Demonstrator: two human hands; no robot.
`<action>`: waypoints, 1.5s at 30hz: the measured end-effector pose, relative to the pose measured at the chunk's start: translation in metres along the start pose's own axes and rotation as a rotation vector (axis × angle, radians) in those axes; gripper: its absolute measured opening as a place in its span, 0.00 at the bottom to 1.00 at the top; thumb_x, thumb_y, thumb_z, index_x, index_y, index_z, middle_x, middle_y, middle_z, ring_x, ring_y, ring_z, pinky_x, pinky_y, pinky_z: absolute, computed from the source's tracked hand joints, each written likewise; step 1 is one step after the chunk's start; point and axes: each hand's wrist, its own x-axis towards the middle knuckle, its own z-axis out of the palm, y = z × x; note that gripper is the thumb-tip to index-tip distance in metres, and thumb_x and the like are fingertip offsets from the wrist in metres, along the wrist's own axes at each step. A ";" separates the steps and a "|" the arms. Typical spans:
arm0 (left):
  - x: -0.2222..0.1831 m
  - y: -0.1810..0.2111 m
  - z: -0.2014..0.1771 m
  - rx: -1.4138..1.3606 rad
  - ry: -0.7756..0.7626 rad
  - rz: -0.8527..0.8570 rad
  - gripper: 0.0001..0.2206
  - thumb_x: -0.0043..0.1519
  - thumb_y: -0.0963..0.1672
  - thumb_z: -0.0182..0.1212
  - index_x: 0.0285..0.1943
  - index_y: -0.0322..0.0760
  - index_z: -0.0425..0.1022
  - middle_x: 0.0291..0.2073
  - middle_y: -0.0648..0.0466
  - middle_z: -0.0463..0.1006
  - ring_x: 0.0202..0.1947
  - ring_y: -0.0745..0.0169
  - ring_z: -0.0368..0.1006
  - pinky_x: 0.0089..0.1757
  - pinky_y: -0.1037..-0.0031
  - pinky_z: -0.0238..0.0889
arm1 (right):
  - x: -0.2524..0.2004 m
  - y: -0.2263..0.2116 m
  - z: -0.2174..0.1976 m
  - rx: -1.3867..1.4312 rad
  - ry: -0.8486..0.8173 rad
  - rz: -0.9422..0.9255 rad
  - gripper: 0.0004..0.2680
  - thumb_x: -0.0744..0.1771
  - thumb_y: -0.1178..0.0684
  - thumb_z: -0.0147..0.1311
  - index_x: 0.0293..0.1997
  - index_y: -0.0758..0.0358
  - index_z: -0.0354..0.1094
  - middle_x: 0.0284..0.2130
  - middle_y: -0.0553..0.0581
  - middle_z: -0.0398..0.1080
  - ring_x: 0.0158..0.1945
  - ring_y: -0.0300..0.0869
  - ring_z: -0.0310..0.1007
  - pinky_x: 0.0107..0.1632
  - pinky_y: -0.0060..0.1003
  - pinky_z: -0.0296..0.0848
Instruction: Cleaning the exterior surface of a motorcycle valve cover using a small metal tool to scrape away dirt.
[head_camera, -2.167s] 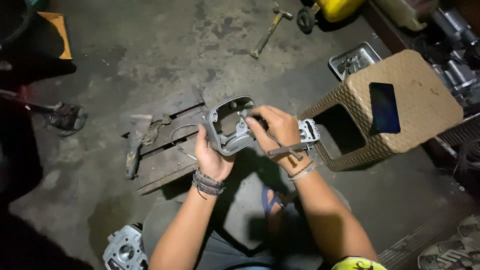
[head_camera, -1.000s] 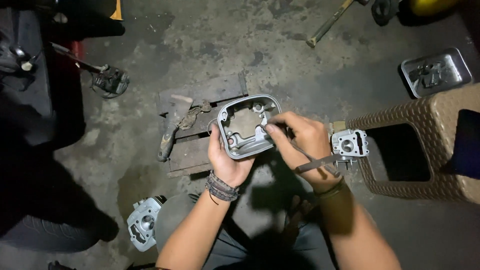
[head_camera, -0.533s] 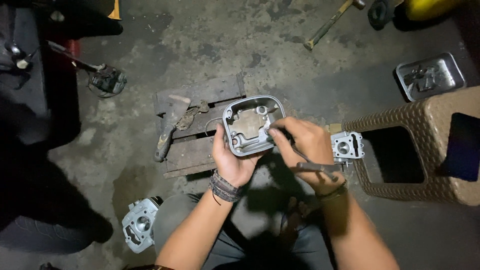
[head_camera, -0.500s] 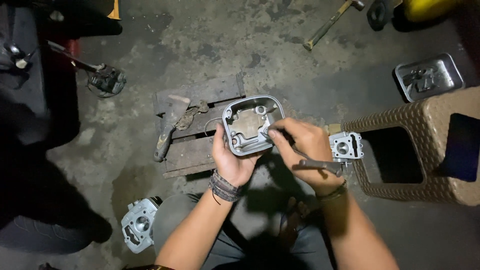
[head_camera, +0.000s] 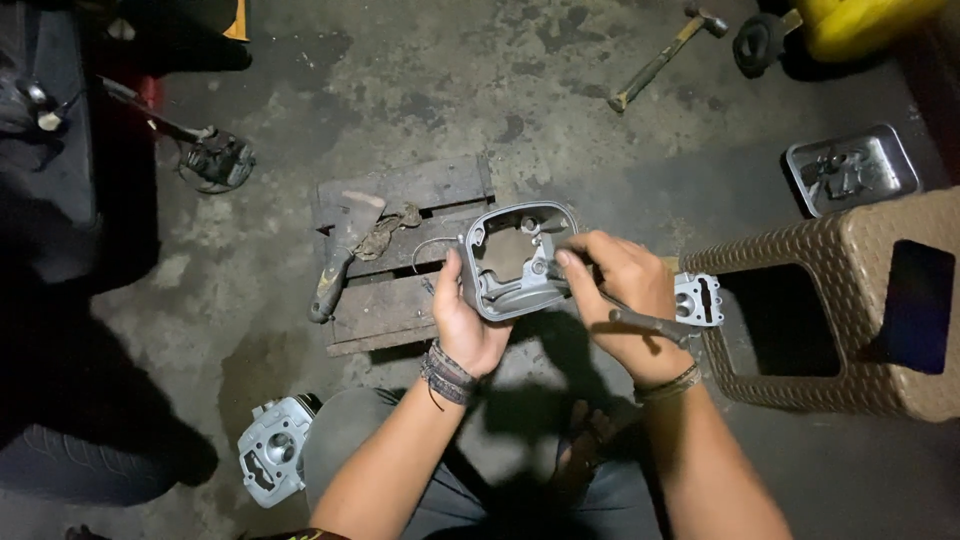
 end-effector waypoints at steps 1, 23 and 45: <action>-0.006 0.001 0.008 0.000 0.000 -0.001 0.20 0.58 0.55 0.62 0.41 0.34 0.78 0.32 0.42 0.83 0.33 0.41 0.81 0.35 0.55 0.79 | 0.000 -0.001 0.000 -0.001 0.000 0.001 0.05 0.71 0.56 0.54 0.41 0.63 0.76 0.22 0.63 0.75 0.28 0.59 0.77 0.32 0.48 0.74; 0.012 -0.008 -0.022 0.045 -0.054 0.046 0.23 0.61 0.55 0.57 0.53 0.34 0.77 0.45 0.39 0.81 0.43 0.43 0.80 0.41 0.58 0.78 | -0.005 0.003 0.005 -0.011 -0.005 0.079 0.05 0.70 0.53 0.55 0.41 0.60 0.76 0.22 0.64 0.74 0.28 0.59 0.77 0.32 0.49 0.75; -0.026 0.005 0.036 0.036 0.122 -0.002 0.20 0.58 0.54 0.64 0.29 0.32 0.72 0.22 0.43 0.79 0.24 0.43 0.79 0.30 0.60 0.78 | -0.006 0.003 0.005 0.000 -0.010 0.108 0.05 0.68 0.50 0.57 0.41 0.55 0.78 0.26 0.62 0.79 0.33 0.60 0.80 0.37 0.48 0.78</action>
